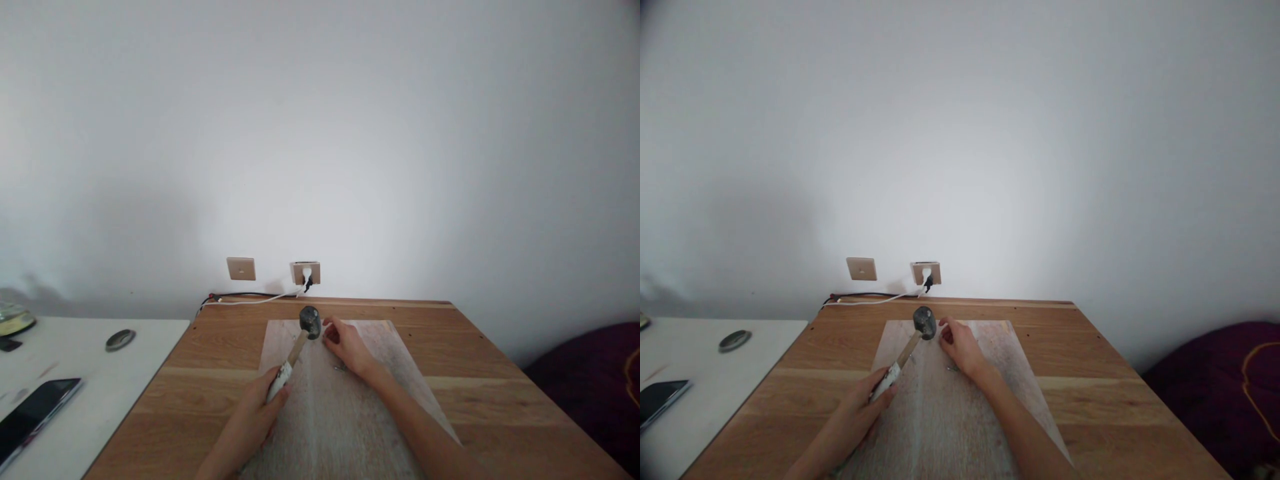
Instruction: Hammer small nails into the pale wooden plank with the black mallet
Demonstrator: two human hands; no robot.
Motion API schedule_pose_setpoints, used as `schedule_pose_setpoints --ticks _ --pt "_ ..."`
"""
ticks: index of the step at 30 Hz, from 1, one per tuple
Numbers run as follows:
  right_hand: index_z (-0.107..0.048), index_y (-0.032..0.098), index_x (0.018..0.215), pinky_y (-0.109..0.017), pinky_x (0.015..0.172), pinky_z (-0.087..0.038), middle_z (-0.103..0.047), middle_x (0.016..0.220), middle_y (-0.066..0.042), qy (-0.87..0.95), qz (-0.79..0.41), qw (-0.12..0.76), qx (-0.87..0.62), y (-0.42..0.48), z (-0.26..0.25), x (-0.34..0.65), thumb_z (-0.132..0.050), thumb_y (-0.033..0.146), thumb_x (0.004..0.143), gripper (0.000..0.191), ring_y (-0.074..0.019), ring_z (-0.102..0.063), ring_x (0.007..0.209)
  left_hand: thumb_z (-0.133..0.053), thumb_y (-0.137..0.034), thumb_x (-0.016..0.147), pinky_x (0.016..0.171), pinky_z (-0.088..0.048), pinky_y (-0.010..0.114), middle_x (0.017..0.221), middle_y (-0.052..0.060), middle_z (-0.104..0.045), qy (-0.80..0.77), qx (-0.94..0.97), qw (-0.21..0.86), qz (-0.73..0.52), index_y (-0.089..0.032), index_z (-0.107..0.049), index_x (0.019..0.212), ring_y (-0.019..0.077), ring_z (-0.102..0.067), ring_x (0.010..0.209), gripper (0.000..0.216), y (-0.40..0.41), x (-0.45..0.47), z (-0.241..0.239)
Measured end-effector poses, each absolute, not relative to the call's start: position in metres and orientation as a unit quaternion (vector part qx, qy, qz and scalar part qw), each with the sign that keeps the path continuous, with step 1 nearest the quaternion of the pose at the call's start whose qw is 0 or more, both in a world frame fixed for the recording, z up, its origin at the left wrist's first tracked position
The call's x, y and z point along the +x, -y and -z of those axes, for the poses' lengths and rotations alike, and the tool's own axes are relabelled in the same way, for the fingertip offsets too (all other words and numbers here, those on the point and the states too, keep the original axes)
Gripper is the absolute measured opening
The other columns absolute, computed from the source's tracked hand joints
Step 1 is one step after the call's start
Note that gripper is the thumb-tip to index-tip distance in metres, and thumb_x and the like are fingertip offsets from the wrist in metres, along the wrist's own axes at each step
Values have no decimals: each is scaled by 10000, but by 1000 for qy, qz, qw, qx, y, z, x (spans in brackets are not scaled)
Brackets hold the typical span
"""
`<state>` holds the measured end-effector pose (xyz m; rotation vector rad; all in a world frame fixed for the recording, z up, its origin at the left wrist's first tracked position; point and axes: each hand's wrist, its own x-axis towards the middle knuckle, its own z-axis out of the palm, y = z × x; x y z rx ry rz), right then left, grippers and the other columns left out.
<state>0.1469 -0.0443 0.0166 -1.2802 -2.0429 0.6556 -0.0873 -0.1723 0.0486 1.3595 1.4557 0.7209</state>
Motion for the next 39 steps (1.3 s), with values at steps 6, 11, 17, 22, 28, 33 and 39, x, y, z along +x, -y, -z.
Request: schedule_pose_setpoints --ticks 6,11,17,22,28,33,39 --pt "-608 201 1116 -263 699 -504 -716 832 -20 769 -256 309 -497 45 -19 149 -651 118 794 335 -174 -669 757 -498 -604 845 423 -316 219 597 -63 -488 -592 586 476 -281 -164 -588 1148 116 -419 454 542 166 -80 -54" --pt "-625 182 1167 -290 791 -514 -701 1043 -84 775 -226 289 -515 51 -26 175 -624 100 796 380 -192 -653 913 -533 -545 832 508 -382 232 705 -11 -573 -567 628 457 -272 -162 -619 997 140 -501 563 426 155 -77 -59" --pt "-733 167 1002 -255 752 -501 -702 927 -70 823 -215 211 -481 67 -41 200 -572 84 833 248 -167 -653 803 -502 -565 827 464 -359 235 670 -26 -534 -568 635 460 -249 -163 -606 1036 129 -456 498 464 148 -79 -53" --pt "-763 194 986 -251 824 -474 -708 985 -77 870 -208 145 -422 72 -45 192 -579 68 827 275 -184 -659 897 -489 -626 802 409 -314 227 591 -64 -460 -589 622 462 -232 -158 -583 1106 122 -409 448 565 147 -81 -56" --pt "-751 167 778 -278 753 -476 -718 843 -88 870 -203 138 -428 61 -48 181 -580 25 760 222 -206 -666 790 -491 -611 829 423 -324 217 577 -65 -479 -588 630 444 -247 -153 -592 1085 113 -428 458 535 150 -86 -57" --pt "-723 200 923 -260 763 -516 -754 900 -61 817 -212 230 -484 48 -46 180 -538 65 831 246 -185 -699 824 -491 -639 848 390 -291 203 519 -91 -431 -572 622 471 -253 -150 -587 1082 98 -378 405 550 150 -88 -49" --pt "-708 224 935 -272 785 -531 -758 880 -36 785 -215 284 -506 46 -26 177 -577 92 841 209 -181 -703 822 -511 -642 843 375 -286 185 498 -108 -397 -573 612 483 -253 -167 -576 1077 89 -369 394 534 150 -89 -46"
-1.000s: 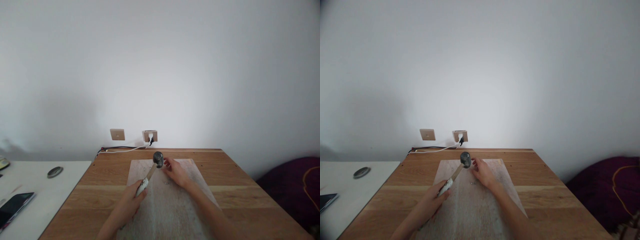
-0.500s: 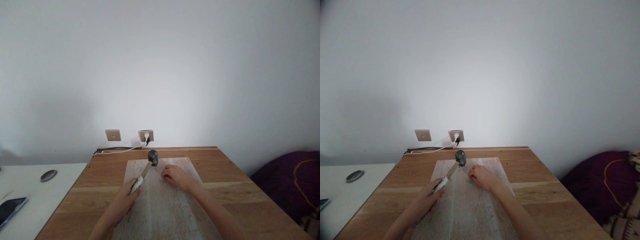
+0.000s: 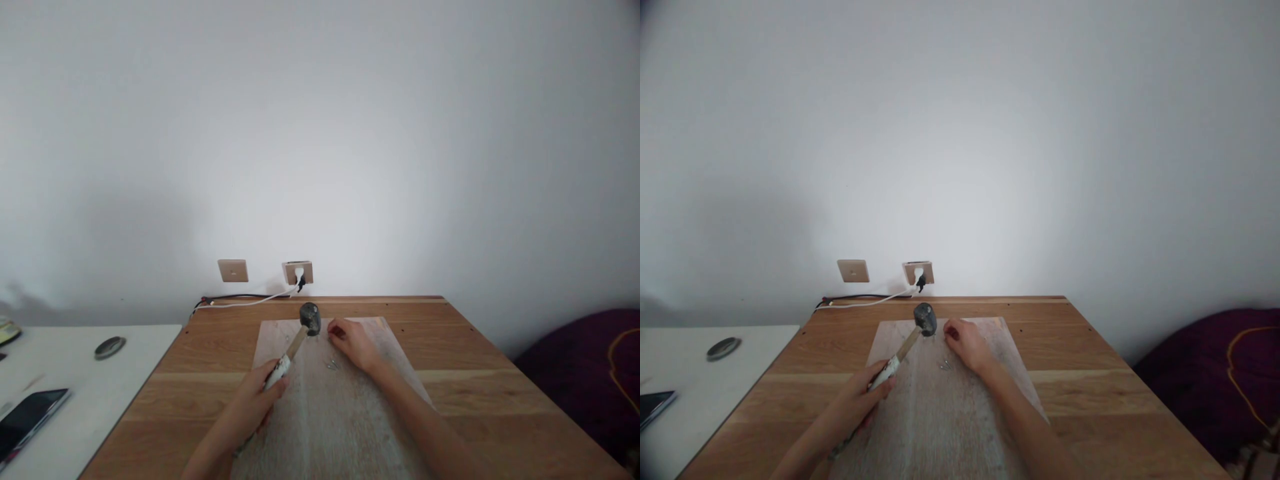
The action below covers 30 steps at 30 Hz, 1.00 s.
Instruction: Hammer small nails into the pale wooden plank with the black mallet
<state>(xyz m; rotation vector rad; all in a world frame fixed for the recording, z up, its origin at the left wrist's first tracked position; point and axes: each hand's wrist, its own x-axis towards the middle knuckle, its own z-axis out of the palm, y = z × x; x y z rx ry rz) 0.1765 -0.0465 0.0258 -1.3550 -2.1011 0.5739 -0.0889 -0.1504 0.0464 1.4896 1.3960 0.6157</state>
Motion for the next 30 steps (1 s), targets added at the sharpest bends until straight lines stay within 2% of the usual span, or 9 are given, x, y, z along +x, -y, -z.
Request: schedule_pose_setpoints --ticks 7,12,16,19,22,24,26,28,30 --pt "-730 206 984 -277 837 -506 -746 997 -68 794 -204 278 -501 53 -23 177 -571 104 861 226 -187 -687 892 -499 -667 839 362 -290 181 481 -114 -387 -566 608 497 -253 -158 -561 1084 87 -355 379 567 151 -87 -43" --pt "-695 206 946 -280 808 -494 -739 941 -68 780 -196 283 -523 52 -21 173 -580 65 832 215 -192 -671 865 -517 -651 841 363 -285 179 510 -102 -411 -569 619 481 -248 -164 -573 1039 84 -371 384 529 148 -78 -48" --pt "-650 202 940 -267 765 -495 -731 915 -62 766 -202 294 -535 52 -18 171 -595 71 827 181 -186 -669 834 -509 -572 858 367 -290 192 531 -97 -427 -558 638 472 -242 -162 -575 1044 85 -364 388 456 144 -69 -52" --pt "-625 192 1065 -278 783 -504 -720 928 -54 761 -209 298 -537 54 -18 176 -634 114 824 253 -190 -670 855 -501 -546 857 376 -298 195 554 -91 -445 -557 645 463 -241 -161 -574 1042 85 -378 396 433 142 -64 -55" --pt "-605 183 1159 -302 818 -506 -692 1050 -79 761 -205 297 -539 59 -23 190 -648 143 817 347 -201 -654 925 -515 -564 839 380 -292 197 567 -85 -453 -560 648 463 -227 -167 -575 1005 88 -404 408 435 141 -59 -58" --pt "-634 175 1108 -307 814 -504 -675 1071 -90 765 -201 290 -538 66 -28 200 -602 141 838 274 -201 -646 927 -521 -572 829 383 -287 203 576 -82 -456 -563 646 467 -217 -172 -571 988 92 -412 414 433 142 -57 -61" --pt "-666 174 1039 -299 784 -505 -681 1000 -78 775 -205 275 -531 74 -34 207 -560 134 857 215 -190 -650 863 -518 -572 826 400 -302 213 586 -74 -467 -564 646 468 -217 -176 -569 968 100 -424 429 424 142 -54 -63" --pt "-694 181 1007 -278 738 -507 -688 921 -58 793 -216 252 -511 83 -38 208 -563 134 856 205 -177 -651 789 -518 -564 825 429 -327 226 604 -58 -495 -565 649 456 -228 -175 -572 953 113 -447 453 413 143 -52 -64" --pt "-719 201 1018 -254 724 -508 -698 929 -45 817 -230 226 -478 91 -40 204 -591 121 837 236 -166 -657 781 -521 -548 829 450 -340 236 621 -43 -520 -565 651 447 -241 -169 -582 965 123 -464 469 406 143 -50 -63"
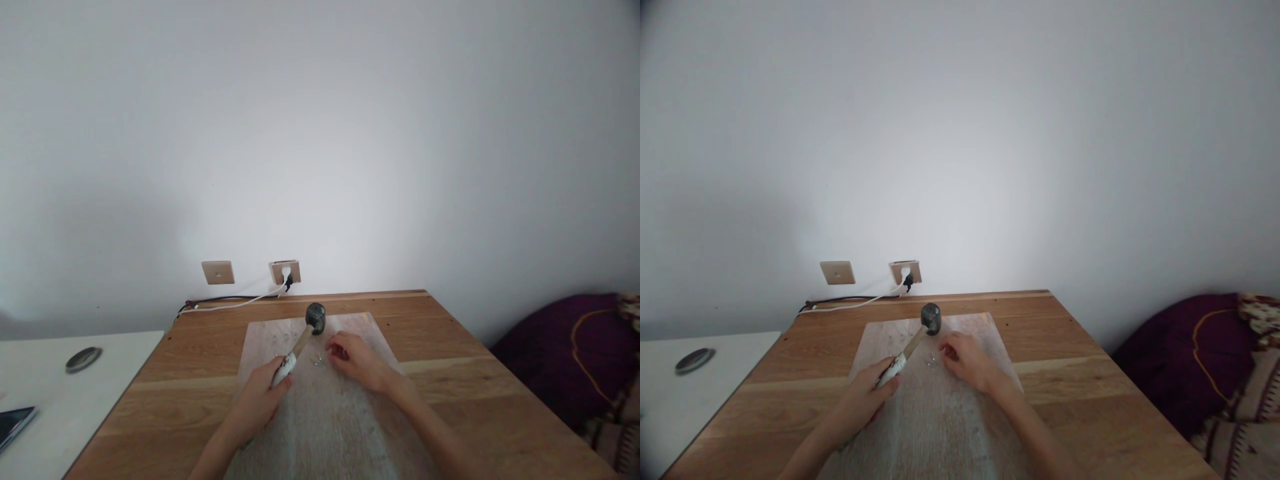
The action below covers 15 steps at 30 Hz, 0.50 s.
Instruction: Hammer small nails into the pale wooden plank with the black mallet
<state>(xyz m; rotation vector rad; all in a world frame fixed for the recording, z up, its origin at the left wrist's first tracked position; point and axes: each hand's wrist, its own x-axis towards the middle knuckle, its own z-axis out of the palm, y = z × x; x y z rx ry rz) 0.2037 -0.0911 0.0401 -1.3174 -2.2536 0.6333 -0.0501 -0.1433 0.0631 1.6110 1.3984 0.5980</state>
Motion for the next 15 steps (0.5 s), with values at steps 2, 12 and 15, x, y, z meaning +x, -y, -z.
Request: schedule_pose_setpoints --ticks 2,12,15 --pt "-739 229 1030 -239 782 -509 -704 1018 -43 841 -236 202 -444 96 -40 197 -609 98 816 283 -170 -669 879 -519 -531 842 447 -333 235 613 -48 -515 -565 646 451 -246 -170 -587 999 121 -454 457 399 144 -50 -61" --pt "-721 194 936 -289 764 -465 -697 915 -87 867 -161 113 -459 96 -50 189 -528 7 767 318 -226 -659 871 -538 -597 836 355 -290 181 526 -98 -431 -566 627 467 -260 -184 -560 1000 84 -390 390 445 145 -57 -57" --pt "-714 182 893 -312 818 -460 -698 975 -116 872 -149 109 -453 95 -50 184 -536 4 761 285 -254 -645 962 -535 -602 835 355 -296 187 522 -103 -429 -567 623 464 -275 -182 -560 981 80 -384 379 445 146 -58 -55"
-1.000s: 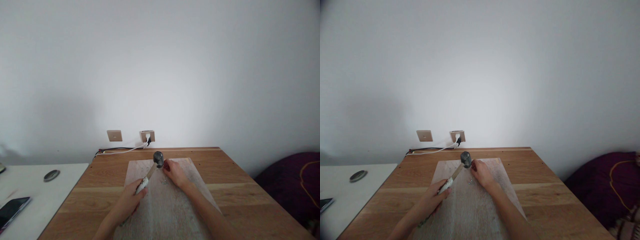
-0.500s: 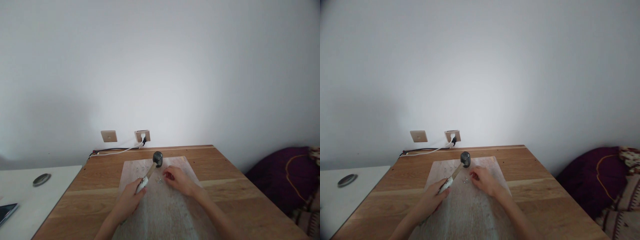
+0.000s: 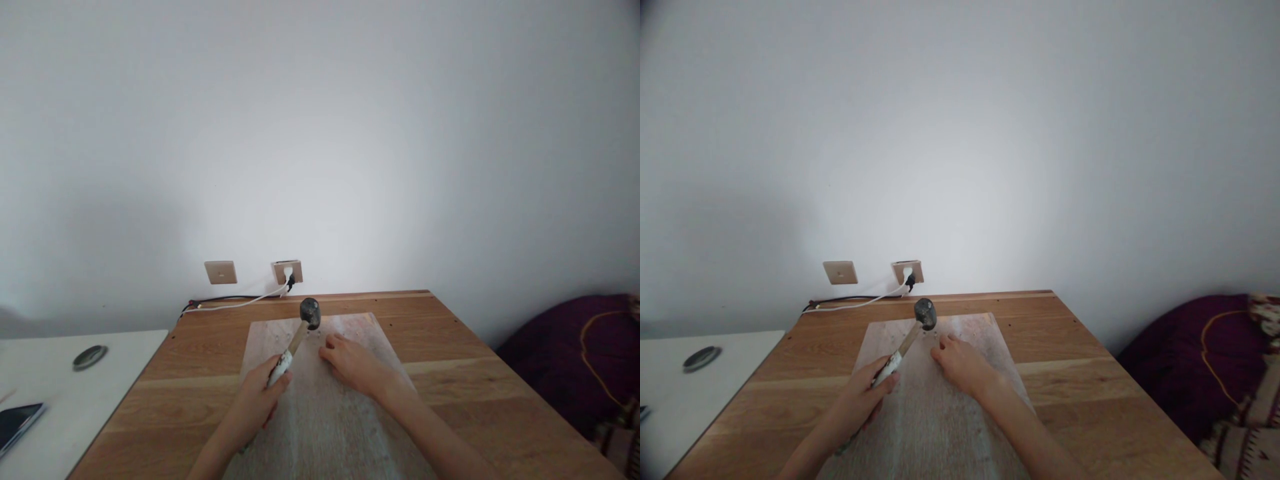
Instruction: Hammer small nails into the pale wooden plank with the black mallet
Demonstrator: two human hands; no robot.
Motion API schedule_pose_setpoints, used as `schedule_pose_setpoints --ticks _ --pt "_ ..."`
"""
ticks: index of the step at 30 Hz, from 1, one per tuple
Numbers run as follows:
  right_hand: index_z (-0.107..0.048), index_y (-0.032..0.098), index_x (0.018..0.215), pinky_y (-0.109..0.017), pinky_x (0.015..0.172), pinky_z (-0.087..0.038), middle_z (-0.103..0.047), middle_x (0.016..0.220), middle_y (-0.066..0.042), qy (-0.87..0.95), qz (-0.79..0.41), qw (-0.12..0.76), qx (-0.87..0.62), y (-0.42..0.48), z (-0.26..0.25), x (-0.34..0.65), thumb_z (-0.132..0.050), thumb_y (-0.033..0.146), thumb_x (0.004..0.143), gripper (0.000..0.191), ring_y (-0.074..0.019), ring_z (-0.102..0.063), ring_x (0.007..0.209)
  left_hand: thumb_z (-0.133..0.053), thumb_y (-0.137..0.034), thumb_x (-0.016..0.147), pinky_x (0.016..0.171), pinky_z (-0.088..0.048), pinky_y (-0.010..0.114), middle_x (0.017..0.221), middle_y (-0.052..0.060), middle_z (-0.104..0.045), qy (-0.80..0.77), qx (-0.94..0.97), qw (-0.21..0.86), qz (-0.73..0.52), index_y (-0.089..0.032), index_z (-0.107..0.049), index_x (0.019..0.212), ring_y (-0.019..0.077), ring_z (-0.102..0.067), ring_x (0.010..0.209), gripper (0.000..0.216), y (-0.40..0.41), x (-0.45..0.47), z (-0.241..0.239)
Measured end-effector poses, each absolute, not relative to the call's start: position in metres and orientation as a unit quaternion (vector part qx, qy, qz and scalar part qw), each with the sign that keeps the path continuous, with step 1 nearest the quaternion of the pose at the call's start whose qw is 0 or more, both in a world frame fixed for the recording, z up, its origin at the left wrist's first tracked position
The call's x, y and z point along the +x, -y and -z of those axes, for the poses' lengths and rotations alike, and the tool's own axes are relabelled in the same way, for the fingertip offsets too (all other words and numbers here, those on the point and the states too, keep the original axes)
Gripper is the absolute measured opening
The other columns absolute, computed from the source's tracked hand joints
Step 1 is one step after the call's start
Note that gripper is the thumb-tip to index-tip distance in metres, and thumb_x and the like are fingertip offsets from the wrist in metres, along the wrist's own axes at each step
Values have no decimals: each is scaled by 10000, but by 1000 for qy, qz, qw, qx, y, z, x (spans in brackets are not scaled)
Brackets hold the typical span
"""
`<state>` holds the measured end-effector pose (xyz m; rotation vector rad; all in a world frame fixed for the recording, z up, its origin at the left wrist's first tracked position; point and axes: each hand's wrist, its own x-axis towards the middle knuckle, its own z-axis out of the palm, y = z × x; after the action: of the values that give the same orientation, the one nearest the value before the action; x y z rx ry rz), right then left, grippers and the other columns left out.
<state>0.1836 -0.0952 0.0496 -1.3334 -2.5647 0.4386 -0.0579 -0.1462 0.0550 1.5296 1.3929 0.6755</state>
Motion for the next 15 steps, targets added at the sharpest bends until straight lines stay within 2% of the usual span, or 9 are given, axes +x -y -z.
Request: schedule_pose_setpoints --ticks 4,7,9,12,15 --pt "-709 186 817 -289 784 -467 -707 901 -88 868 -164 128 -451 85 -46 182 -569 13 718 244 -226 -655 874 -521 -613 835 353 -292 190 526 -103 -419 -570 614 467 -281 -181 -563 992 80 -372 378 462 148 -62 -52" --pt "-718 210 949 -247 715 -477 -716 840 -30 848 -186 173 -465 72 -45 192 -593 51 711 312 -184 -659 769 -503 -597 847 359 -296 196 518 -99 -417 -579 613 463 -273 -180 -563 1003 89 -373 381 449 151 -65 -52" --pt "-714 203 1006 -246 722 -494 -734 857 -37 821 -193 216 -492 63 -44 200 -562 81 762 313 -180 -674 775 -481 -560 866 373 -313 203 516 -97 -416 -580 614 461 -272 -176 -564 1028 98 -379 390 425 152 -67 -52" --pt "-717 185 945 -267 779 -517 -755 912 -77 782 -195 264 -530 56 -39 208 -517 108 813 252 -193 -701 836 -457 -519 882 390 -331 212 524 -94 -414 -578 619 459 -271 -172 -566 1051 105 -384 399 402 152 -69 -50" --pt "-715 190 902 -269 771 -523 -759 870 -67 768 -202 275 -541 54 -32 208 -546 123 807 206 -193 -706 809 -456 -512 885 401 -331 214 523 -92 -417 -577 622 458 -266 -167 -573 1059 109 -393 405 404 152 -70 -48"
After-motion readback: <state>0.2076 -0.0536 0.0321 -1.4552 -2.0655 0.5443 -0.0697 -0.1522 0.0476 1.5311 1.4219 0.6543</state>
